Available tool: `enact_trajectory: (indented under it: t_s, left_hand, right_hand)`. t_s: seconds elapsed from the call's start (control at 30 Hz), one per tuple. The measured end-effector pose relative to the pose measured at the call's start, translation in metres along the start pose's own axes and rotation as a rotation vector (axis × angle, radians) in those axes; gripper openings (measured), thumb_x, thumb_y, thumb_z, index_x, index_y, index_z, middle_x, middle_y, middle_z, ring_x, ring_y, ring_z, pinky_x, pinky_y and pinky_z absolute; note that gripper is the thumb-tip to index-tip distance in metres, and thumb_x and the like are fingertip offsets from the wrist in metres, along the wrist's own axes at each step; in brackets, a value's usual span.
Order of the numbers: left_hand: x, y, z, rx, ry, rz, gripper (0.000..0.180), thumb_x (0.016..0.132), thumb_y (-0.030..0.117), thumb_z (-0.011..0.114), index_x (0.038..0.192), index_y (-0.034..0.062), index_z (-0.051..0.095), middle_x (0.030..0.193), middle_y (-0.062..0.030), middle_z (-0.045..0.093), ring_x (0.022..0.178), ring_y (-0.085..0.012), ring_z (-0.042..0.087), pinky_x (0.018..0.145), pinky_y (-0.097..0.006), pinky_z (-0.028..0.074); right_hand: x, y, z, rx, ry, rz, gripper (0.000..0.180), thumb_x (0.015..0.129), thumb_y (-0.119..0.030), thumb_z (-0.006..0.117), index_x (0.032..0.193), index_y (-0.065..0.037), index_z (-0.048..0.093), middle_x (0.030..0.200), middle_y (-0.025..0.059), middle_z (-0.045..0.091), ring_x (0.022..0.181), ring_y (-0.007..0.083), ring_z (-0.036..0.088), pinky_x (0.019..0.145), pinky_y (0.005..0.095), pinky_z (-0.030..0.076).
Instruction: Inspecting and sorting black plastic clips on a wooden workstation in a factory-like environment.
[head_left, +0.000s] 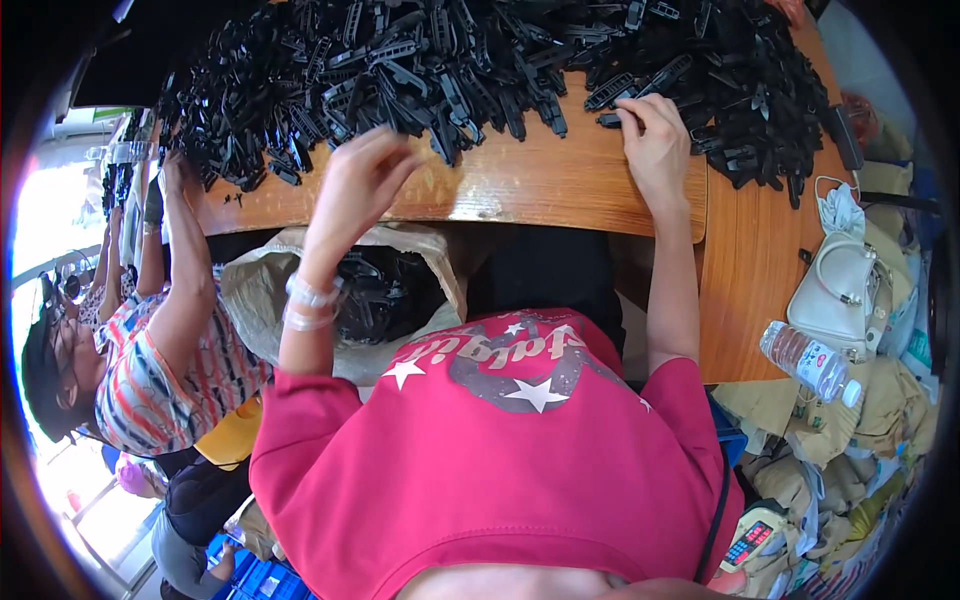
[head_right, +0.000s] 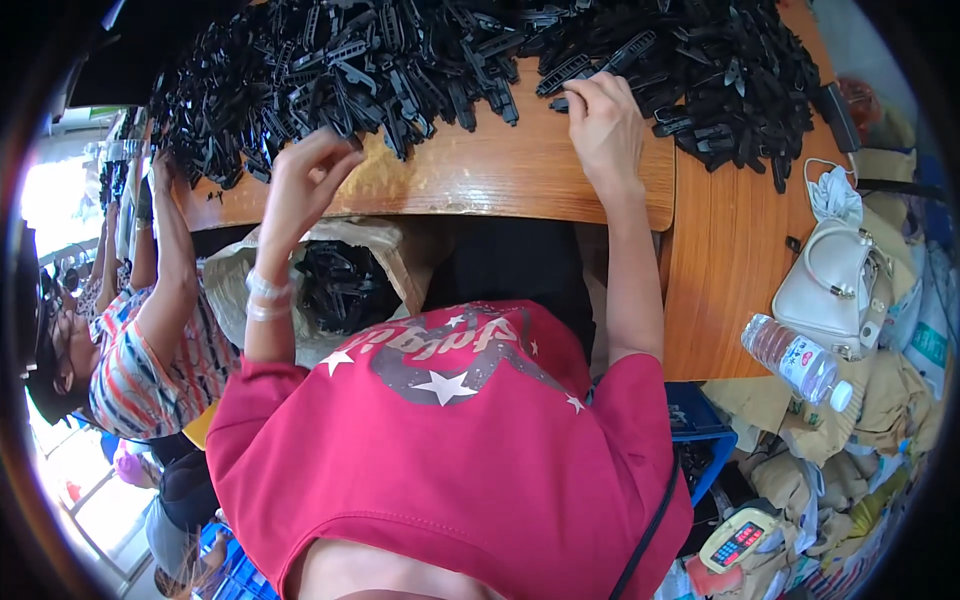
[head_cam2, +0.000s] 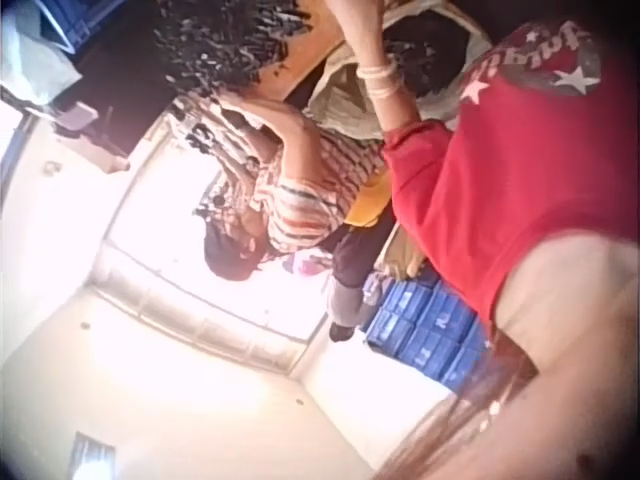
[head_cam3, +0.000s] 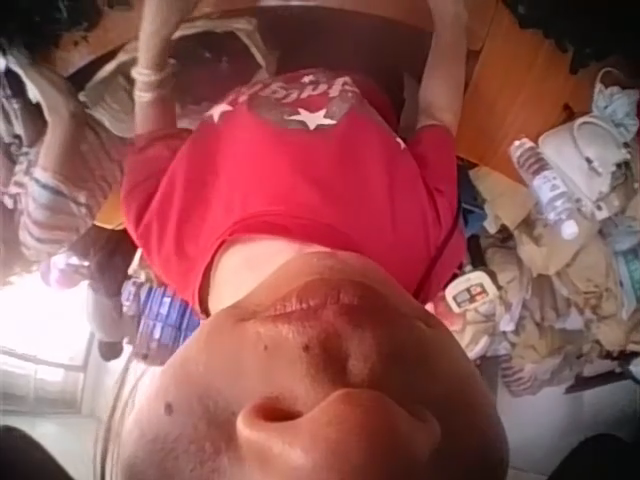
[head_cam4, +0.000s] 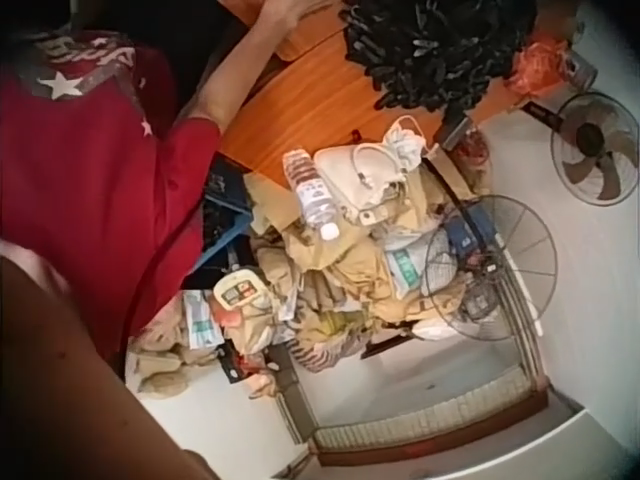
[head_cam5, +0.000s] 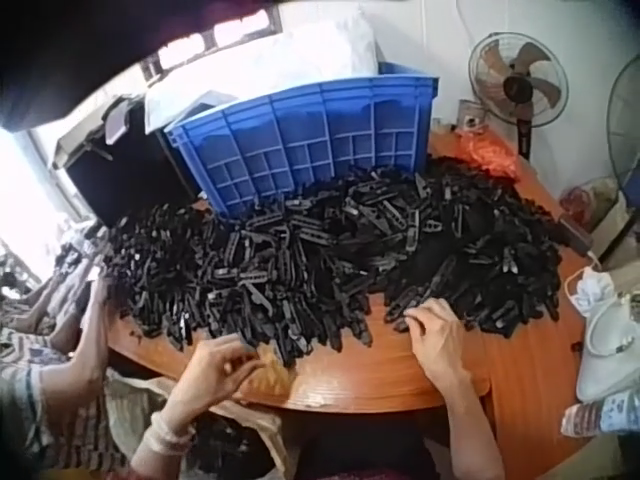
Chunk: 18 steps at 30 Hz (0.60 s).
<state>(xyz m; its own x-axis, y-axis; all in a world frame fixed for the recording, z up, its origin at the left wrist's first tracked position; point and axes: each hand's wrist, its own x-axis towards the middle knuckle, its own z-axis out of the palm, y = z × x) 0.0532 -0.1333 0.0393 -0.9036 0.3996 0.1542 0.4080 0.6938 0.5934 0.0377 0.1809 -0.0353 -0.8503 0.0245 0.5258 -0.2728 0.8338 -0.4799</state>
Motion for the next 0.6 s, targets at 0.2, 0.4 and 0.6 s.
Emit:
enact_trajectory:
  t_s: [0.2,0.4,0.6]
  left_hand:
    - [0.077,-0.019,0.055,0.472,-0.018,0.404,0.016,0.075,0.004,0.059,0.091,0.0049,0.058,0.086,-0.0109,0.051,0.073,-0.0289,0.057,0.059,-0.036,0.047]
    - [0.086,-0.009,0.045,0.395,-0.007,0.567,0.010,0.068,0.003,0.059,0.077,0.0032,0.058,0.088,-0.0103,0.048,0.077,-0.0268,0.052,0.064,-0.037,0.045]
    - [0.073,-0.011,0.041,-0.788,-0.074,-0.171,0.007,0.082,0.001,0.061,0.086,-0.0008,0.056,0.089,-0.0121,0.063,0.078,-0.0179,0.062,0.071,-0.026,0.049]
  right_hand:
    - [0.010,-0.001,-0.002,0.016,0.068,0.037,0.008,0.080,-0.006,0.060,0.084,-0.002,0.064,0.079,0.0102,0.060,0.079,0.0275,0.056,0.071,0.0356,0.046]
    - [0.053,0.061,-0.021,-0.217,0.294,0.041,0.011,0.078,-0.005,0.059,0.087,-0.004,0.066,0.083,0.0093,0.059,0.082,0.0285,0.055,0.073,0.0366,0.046]
    - [0.091,0.101,-0.018,-0.602,0.237,-0.078,0.021,0.070,0.000,0.060,0.088,-0.007,0.067,0.096,0.0098,0.056,0.096,0.0270,0.049,0.080,0.0392,0.036]
